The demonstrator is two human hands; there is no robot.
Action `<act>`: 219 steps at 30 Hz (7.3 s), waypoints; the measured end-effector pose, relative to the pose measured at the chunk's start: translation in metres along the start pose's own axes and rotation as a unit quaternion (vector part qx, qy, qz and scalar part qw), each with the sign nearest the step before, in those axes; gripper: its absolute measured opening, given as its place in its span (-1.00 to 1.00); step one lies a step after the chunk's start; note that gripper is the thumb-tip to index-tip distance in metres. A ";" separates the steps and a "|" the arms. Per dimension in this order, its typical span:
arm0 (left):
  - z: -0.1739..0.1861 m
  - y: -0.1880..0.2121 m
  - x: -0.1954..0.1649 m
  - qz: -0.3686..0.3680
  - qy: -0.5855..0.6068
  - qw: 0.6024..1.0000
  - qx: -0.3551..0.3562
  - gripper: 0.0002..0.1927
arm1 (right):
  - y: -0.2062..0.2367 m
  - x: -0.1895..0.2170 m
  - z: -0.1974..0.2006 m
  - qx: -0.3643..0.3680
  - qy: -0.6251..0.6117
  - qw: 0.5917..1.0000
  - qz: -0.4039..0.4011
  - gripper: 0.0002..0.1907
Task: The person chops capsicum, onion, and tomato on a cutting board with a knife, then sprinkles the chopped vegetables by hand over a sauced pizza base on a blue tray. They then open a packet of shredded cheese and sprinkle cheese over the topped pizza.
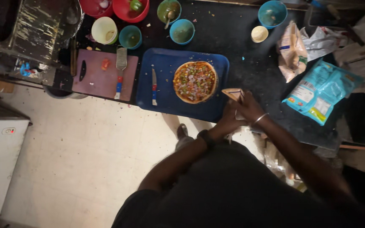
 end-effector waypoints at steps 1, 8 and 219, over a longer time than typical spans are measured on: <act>0.010 -0.001 -0.003 -0.054 -0.154 0.986 -0.039 0.00 | -0.006 -0.002 -0.007 0.022 -0.019 0.999 0.034 -0.52; 0.104 0.047 0.058 -0.026 -0.036 0.999 0.006 -0.04 | -0.040 -0.029 -0.035 -0.110 0.280 0.949 -0.091 -0.44; 0.249 0.056 0.168 0.072 -0.363 0.922 0.116 -0.55 | -0.100 0.044 -0.100 0.036 0.566 0.804 -0.177 -0.73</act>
Point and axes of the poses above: each hand's wrist, its own y-axis away from the middle knuckle, its own z-axis out of the back of the hand, x = y × z, the point moved 5 cm from there along -y, towards the middle knuckle, and after that the axes turned 12 degrees about -y, right-handed, at the moved point
